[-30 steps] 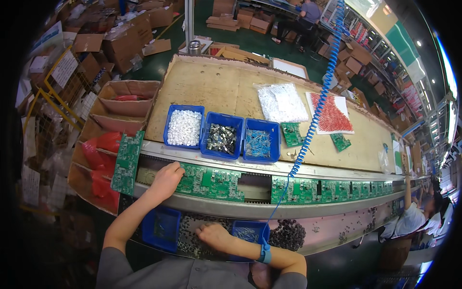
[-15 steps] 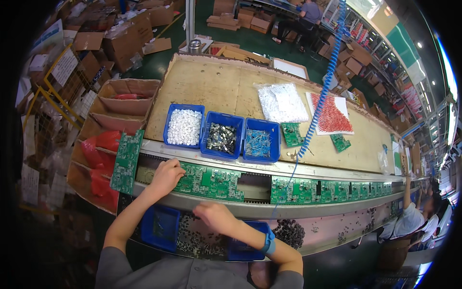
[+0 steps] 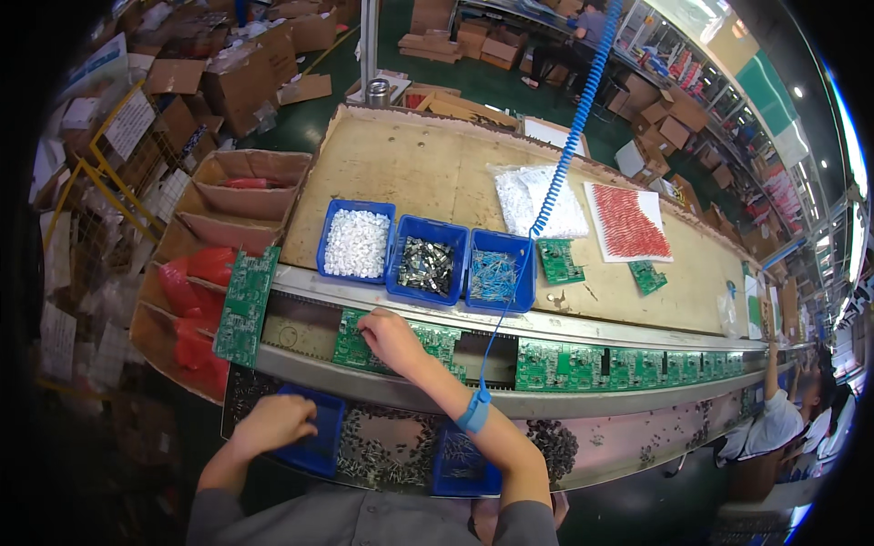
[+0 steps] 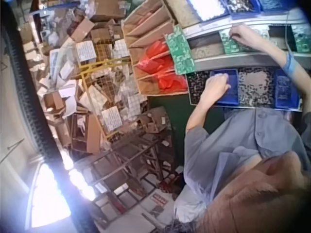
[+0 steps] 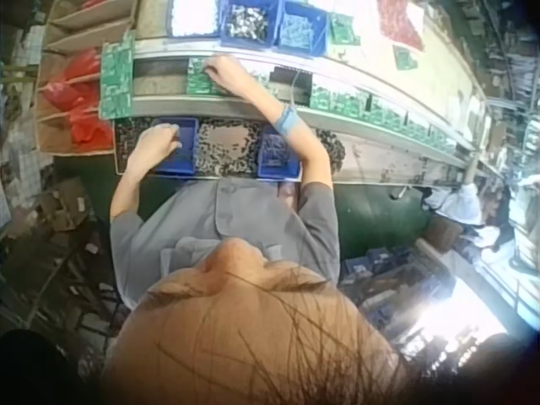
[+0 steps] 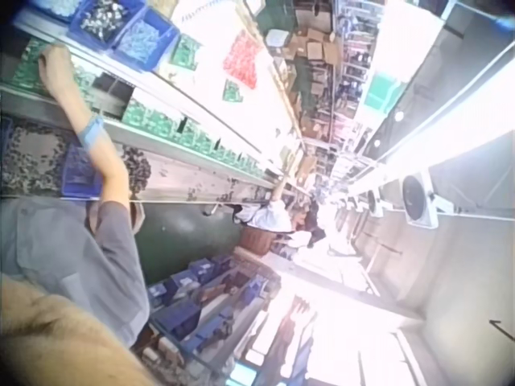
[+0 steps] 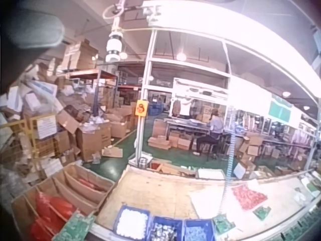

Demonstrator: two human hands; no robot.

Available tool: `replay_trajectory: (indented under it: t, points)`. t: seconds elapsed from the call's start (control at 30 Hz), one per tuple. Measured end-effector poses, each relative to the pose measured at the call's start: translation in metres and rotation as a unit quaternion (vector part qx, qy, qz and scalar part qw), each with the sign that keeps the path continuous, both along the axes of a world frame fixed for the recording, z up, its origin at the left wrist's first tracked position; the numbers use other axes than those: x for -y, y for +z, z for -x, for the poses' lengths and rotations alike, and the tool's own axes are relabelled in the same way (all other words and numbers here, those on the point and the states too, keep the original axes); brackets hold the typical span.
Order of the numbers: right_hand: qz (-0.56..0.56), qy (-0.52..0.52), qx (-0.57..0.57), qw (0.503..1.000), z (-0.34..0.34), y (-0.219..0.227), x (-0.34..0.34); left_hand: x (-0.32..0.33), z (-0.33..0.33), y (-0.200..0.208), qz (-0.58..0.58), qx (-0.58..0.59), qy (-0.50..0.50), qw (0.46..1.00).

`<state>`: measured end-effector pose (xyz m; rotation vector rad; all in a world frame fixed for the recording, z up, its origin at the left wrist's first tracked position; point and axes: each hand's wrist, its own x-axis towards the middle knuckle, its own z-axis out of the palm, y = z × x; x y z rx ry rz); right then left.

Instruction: Assembling electronic components onto printed circuit boards on an industrial assembly line.

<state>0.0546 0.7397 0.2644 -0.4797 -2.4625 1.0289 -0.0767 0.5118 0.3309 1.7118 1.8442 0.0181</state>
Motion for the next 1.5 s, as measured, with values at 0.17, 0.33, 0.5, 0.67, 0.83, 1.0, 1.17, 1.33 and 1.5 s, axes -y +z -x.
replay_trajectory:
  t: [0.17,0.33,0.5,0.67,0.83,1.0,1.17,1.33,1.5]
  points:
    - [-0.018,0.014,0.012,1.000,0.003,0.001,0.001,0.029,-0.028,-0.025,0.017,-0.054,-0.035,0.998]
    - [-0.028,0.022,0.031,0.999,0.004,0.003,0.000,0.031,-0.030,-0.057,-0.043,-0.066,-0.030,0.996]
    - [-0.033,0.027,0.039,0.998,0.005,0.006,-0.001,0.028,-0.027,-0.060,-0.087,-0.064,-0.051,0.993]
    - [-0.048,0.042,0.046,0.997,0.004,0.007,-0.002,0.025,-0.025,-0.068,-0.165,-0.053,-0.012,0.985]
    - [-0.044,0.031,0.046,0.997,0.004,0.006,-0.001,0.017,-0.027,-0.073,-0.195,-0.032,0.024,0.980]
    - [-0.045,0.029,0.049,0.997,0.003,0.006,0.000,0.014,-0.031,-0.069,-0.201,-0.010,0.037,0.979]
    - [-0.052,0.026,0.051,0.997,0.003,0.007,0.000,0.015,-0.032,-0.068,-0.210,-0.008,0.030,0.977]
    - [-0.075,0.038,0.075,0.994,0.008,0.008,-0.001,0.018,-0.034,-0.069,-0.212,0.010,0.039,0.976]
    - [-0.080,0.043,0.075,0.993,0.009,0.007,-0.002,0.022,-0.032,-0.070,-0.211,0.027,0.041,0.976]
